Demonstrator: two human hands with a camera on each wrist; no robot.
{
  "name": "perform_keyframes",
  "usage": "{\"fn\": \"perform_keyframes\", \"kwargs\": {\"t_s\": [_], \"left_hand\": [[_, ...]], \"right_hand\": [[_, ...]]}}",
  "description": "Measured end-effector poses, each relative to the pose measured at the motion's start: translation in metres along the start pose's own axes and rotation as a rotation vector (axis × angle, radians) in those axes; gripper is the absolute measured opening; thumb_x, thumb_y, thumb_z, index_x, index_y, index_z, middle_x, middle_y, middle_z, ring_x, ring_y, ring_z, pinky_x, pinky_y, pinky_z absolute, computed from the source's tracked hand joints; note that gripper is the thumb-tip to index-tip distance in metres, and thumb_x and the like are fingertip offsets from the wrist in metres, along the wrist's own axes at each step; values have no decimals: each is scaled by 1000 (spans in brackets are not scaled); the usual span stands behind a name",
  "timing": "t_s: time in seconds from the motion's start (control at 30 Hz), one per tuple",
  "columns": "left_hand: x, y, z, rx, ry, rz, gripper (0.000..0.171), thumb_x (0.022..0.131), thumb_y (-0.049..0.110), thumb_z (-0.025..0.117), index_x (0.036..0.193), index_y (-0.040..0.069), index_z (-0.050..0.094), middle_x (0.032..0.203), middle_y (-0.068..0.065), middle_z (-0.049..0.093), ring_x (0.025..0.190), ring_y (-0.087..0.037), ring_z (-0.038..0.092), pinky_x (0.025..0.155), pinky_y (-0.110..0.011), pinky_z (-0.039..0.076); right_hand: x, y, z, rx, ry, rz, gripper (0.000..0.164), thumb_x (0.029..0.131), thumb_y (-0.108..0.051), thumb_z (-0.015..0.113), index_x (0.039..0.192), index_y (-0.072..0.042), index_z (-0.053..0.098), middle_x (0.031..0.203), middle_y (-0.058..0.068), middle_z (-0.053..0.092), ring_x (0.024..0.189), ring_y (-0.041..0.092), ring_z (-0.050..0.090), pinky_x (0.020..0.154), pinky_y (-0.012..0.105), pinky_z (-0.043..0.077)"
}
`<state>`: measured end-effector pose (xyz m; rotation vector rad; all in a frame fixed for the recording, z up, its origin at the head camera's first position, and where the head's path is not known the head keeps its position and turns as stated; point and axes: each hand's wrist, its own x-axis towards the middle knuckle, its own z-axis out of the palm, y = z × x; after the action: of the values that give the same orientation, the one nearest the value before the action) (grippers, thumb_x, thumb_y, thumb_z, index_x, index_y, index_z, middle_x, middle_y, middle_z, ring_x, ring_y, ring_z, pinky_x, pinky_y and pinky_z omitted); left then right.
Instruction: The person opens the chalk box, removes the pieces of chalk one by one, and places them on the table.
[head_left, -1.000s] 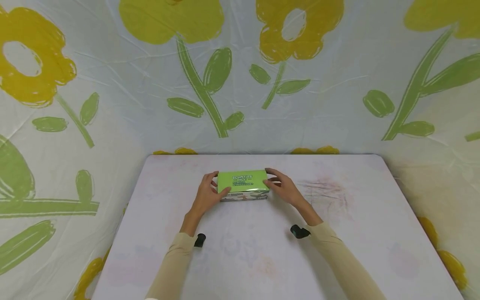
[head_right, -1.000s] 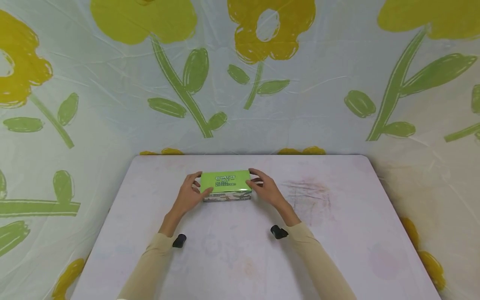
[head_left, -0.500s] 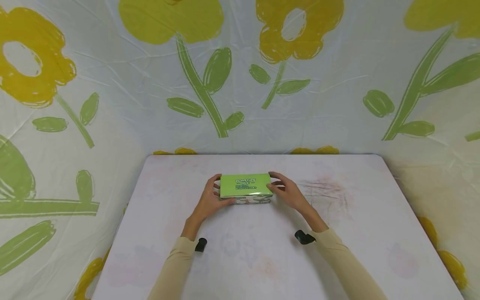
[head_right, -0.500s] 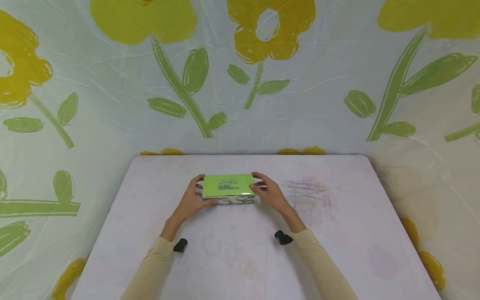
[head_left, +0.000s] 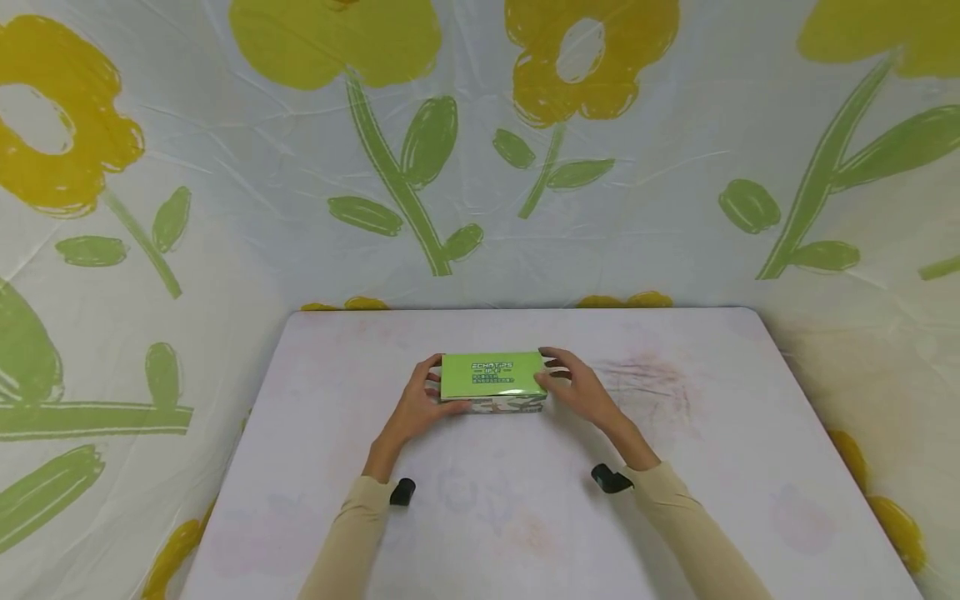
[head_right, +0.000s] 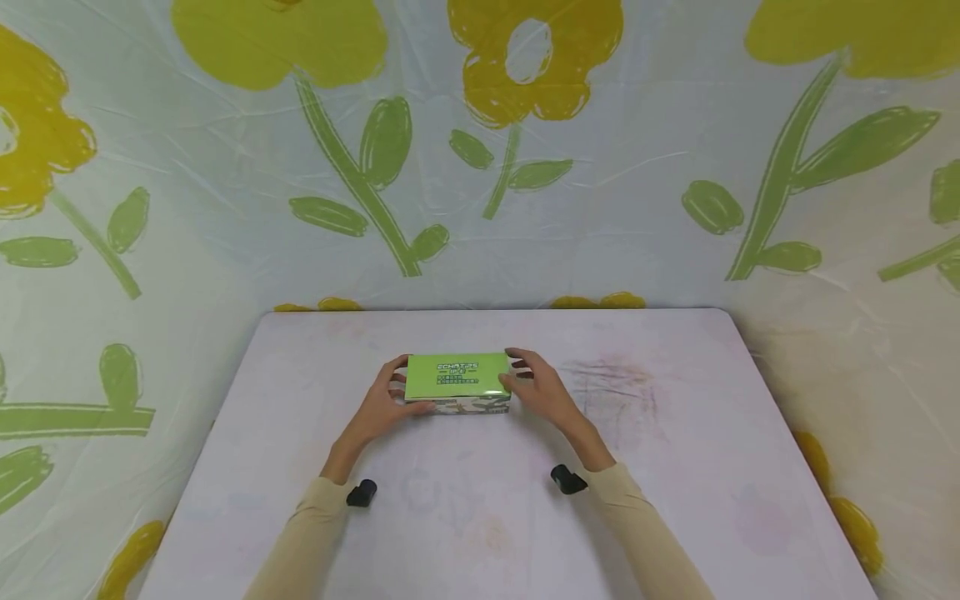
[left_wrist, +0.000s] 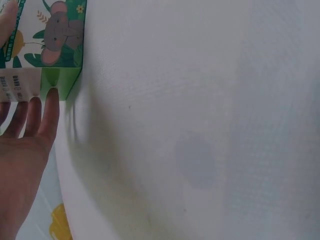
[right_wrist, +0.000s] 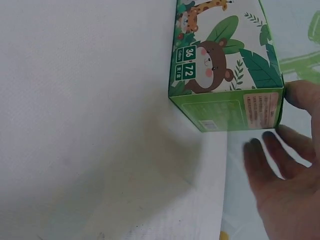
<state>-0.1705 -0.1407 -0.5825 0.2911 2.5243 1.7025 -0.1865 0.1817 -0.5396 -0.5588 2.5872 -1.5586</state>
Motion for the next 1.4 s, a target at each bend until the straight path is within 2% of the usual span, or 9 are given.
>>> {"fn": "perform_keyframes", "kwargs": {"t_s": [0.17, 0.3, 0.63, 0.87, 0.9, 1.0, 1.1, 1.23, 1.4], "left_hand": [[0, 0, -2, -17, -10, -6, 101, 77, 31, 94, 157, 15, 35, 141, -3, 46, 115, -20, 48, 96, -39, 51], [0, 1, -2, -25, -9, -15, 102, 76, 29, 95, 157, 14, 35, 141, -5, 47, 114, -22, 49, 95, -38, 51], [0, 3, -1, -23, -14, -25, 101, 77, 30, 94, 157, 14, 34, 142, -6, 46, 116, -22, 48, 96, -38, 50], [-1, 4, -2, -35, -31, -28, 100, 78, 30, 93, 157, 17, 33, 140, -6, 47, 113, -20, 49, 96, -37, 50], [-2, 9, -3, -41, -33, -30, 99, 79, 27, 93, 157, 15, 33, 141, -7, 46, 114, -22, 49, 98, -39, 50], [-3, 9, -2, -53, -26, -19, 99, 79, 21, 93, 158, 11, 33, 144, -10, 46, 114, -25, 49, 98, -42, 49], [-4, 9, -2, -57, -26, -21, 99, 79, 18, 93, 157, 11, 33, 143, -11, 46, 114, -26, 48, 98, -43, 48], [-4, 3, -2, -45, -26, -28, 99, 78, 23, 93, 157, 15, 34, 142, -6, 46, 113, -21, 49, 97, -38, 49], [-4, 4, -2, -32, -31, -27, 99, 78, 23, 93, 157, 13, 33, 139, -8, 47, 112, -23, 50, 97, -38, 50]], "right_hand": [[5, -5, 2, -111, 21, -132, 50, 95, -12, 74, 139, 3, 56, 142, 21, 55, 135, 40, 48, 112, 58, 40], [11, -14, 7, -175, -39, -180, 50, 92, -18, 78, 135, 2, 61, 141, 22, 54, 136, 41, 45, 114, 60, 36], [25, -29, 16, -403, -146, -303, 64, 83, -34, 87, 133, -1, 65, 138, 20, 59, 130, 36, 53, 110, 53, 44], [29, -33, 16, -524, -188, -385, 65, 86, -40, 84, 135, -2, 65, 136, 20, 61, 128, 34, 57, 108, 49, 48], [29, -33, 16, -538, -197, -387, 66, 86, -41, 84, 135, -2, 65, 137, 19, 61, 128, 34, 57, 108, 49, 48], [31, -33, 15, -582, -217, -405, 66, 86, -43, 83, 135, -2, 66, 136, 19, 62, 128, 34, 58, 107, 48, 49], [32, -31, 16, -645, -203, -478, 63, 86, -43, 83, 131, -2, 69, 133, 19, 65, 124, 34, 61, 104, 47, 52], [32, -30, 18, -698, -154, -607, 59, 83, -41, 86, 124, -1, 73, 126, 19, 69, 117, 34, 66, 97, 45, 56], [34, -30, 18, -727, -132, -668, 57, 81, -40, 87, 120, -1, 74, 122, 20, 71, 112, 34, 68, 91, 45, 59]]}}
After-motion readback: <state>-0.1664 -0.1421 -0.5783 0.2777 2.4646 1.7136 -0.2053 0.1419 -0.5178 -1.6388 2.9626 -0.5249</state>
